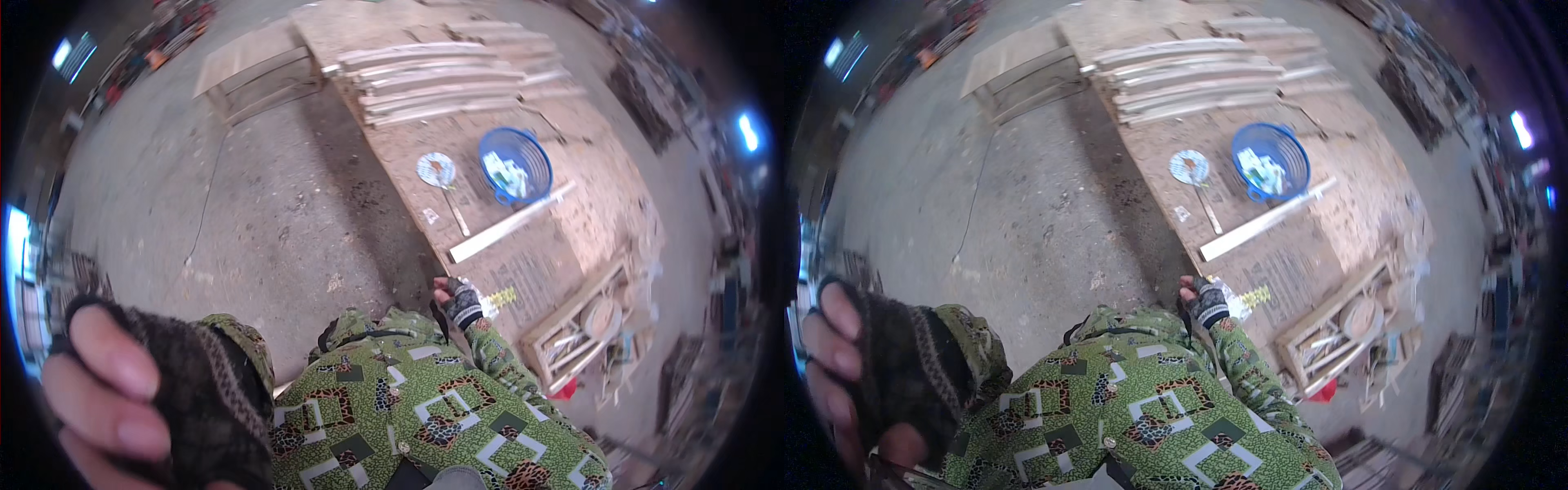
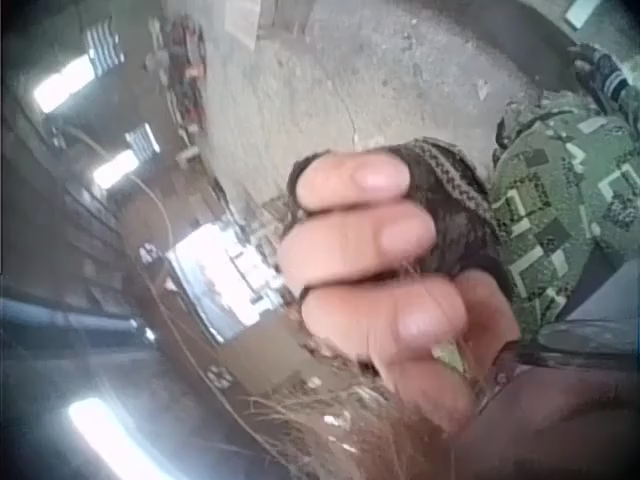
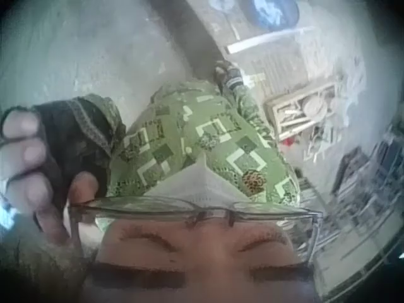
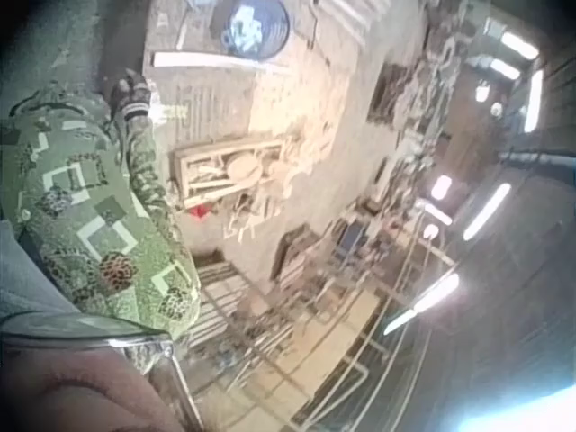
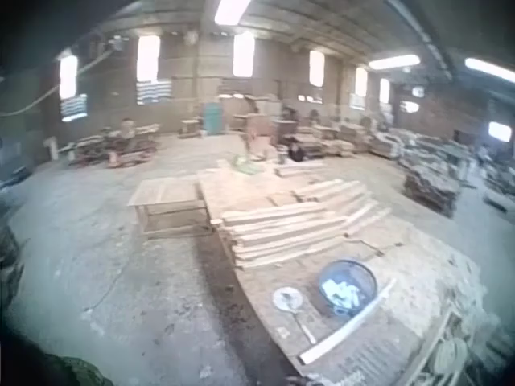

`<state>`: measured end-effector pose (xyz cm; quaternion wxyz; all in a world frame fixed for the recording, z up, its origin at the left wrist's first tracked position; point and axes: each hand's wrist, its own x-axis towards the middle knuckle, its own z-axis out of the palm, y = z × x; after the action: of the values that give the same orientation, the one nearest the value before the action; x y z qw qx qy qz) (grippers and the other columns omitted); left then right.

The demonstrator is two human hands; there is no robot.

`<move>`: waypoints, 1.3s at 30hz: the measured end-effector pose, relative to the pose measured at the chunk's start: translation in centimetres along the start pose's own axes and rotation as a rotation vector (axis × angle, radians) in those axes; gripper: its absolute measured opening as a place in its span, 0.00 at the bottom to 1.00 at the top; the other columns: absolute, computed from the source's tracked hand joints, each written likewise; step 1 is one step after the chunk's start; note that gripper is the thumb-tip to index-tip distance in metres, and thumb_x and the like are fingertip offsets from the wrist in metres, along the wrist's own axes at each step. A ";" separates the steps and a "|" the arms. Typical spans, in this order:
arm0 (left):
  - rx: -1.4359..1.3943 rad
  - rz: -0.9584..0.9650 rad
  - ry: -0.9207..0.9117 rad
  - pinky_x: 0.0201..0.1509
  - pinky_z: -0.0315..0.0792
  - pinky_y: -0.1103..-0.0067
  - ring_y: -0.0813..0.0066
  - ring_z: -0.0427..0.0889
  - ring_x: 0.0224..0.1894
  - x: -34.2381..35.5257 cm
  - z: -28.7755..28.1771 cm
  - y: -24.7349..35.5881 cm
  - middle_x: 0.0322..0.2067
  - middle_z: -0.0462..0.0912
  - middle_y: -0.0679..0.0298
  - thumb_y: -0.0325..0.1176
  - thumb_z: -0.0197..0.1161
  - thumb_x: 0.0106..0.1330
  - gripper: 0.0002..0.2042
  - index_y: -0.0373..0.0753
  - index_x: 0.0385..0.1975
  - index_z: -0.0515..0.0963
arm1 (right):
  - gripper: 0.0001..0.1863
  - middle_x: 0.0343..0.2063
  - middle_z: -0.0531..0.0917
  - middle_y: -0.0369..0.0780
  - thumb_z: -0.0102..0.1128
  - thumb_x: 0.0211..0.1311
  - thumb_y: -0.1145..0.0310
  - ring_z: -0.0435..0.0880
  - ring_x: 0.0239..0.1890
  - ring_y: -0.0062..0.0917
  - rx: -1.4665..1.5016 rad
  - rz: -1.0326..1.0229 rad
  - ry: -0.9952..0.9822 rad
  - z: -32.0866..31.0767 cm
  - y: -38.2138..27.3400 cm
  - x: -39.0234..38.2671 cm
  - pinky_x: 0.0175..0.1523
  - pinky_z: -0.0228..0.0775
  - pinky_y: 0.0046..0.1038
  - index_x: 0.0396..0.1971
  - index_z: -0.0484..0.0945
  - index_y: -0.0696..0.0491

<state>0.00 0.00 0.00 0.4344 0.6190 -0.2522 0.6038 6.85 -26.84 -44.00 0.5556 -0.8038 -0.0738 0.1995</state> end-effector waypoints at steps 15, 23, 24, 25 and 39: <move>0.012 -1.239 -0.811 0.36 0.68 0.82 0.82 0.72 0.31 -26.7 2.5 -27.8 0.31 0.77 0.67 0.31 0.63 0.55 0.14 0.36 0.41 0.75 | 0.20 0.42 0.75 0.47 0.56 0.50 0.58 0.72 0.46 0.42 -0.685 0.166 0.411 -2.7 -4.6 19.3 0.49 0.65 0.40 0.42 0.71 0.52; -0.210 -1.465 -1.019 0.30 0.70 0.85 0.82 0.74 0.27 -34.6 0.2 -43.2 0.29 0.77 0.68 0.34 0.62 0.57 0.14 0.37 0.42 0.75 | 0.19 0.43 0.73 0.42 0.57 0.46 0.64 0.70 0.48 0.36 -0.787 0.531 0.620 -1.8 -2.1 27.7 0.50 0.62 0.39 0.42 0.72 0.48; -0.199 -1.463 -1.053 0.27 0.69 0.85 0.83 0.73 0.25 -35.2 0.8 -45.1 0.28 0.77 0.69 0.34 0.62 0.57 0.14 0.38 0.42 0.74 | 0.18 0.42 0.74 0.42 0.57 0.46 0.64 0.70 0.47 0.37 -0.767 0.568 0.634 -1.7 -2.2 27.8 0.49 0.63 0.39 0.41 0.72 0.48; -0.184 -1.461 -1.081 0.24 0.69 0.85 0.84 0.72 0.23 -35.2 1.7 -46.2 0.28 0.77 0.69 0.34 0.62 0.57 0.14 0.39 0.42 0.74 | 0.18 0.41 0.74 0.43 0.58 0.46 0.63 0.71 0.46 0.38 -0.748 0.600 0.644 -1.5 -2.4 27.8 0.49 0.63 0.39 0.41 0.72 0.48; -0.124 -2.089 -0.933 0.28 0.74 0.72 0.68 0.76 0.29 -45.4 15.8 -52.9 0.34 0.77 0.64 0.32 0.59 0.57 0.28 0.45 0.58 0.57 | 0.29 0.35 0.74 0.48 0.66 0.43 0.53 0.77 0.38 0.45 -0.256 0.570 1.257 -5.6 -1.3 17.2 0.40 0.69 0.42 0.42 0.66 0.52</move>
<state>46.10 3.23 -54.52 0.6177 0.6674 0.2191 -0.3536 24.87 -25.35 -45.15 0.3201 -0.8138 0.4522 -0.1756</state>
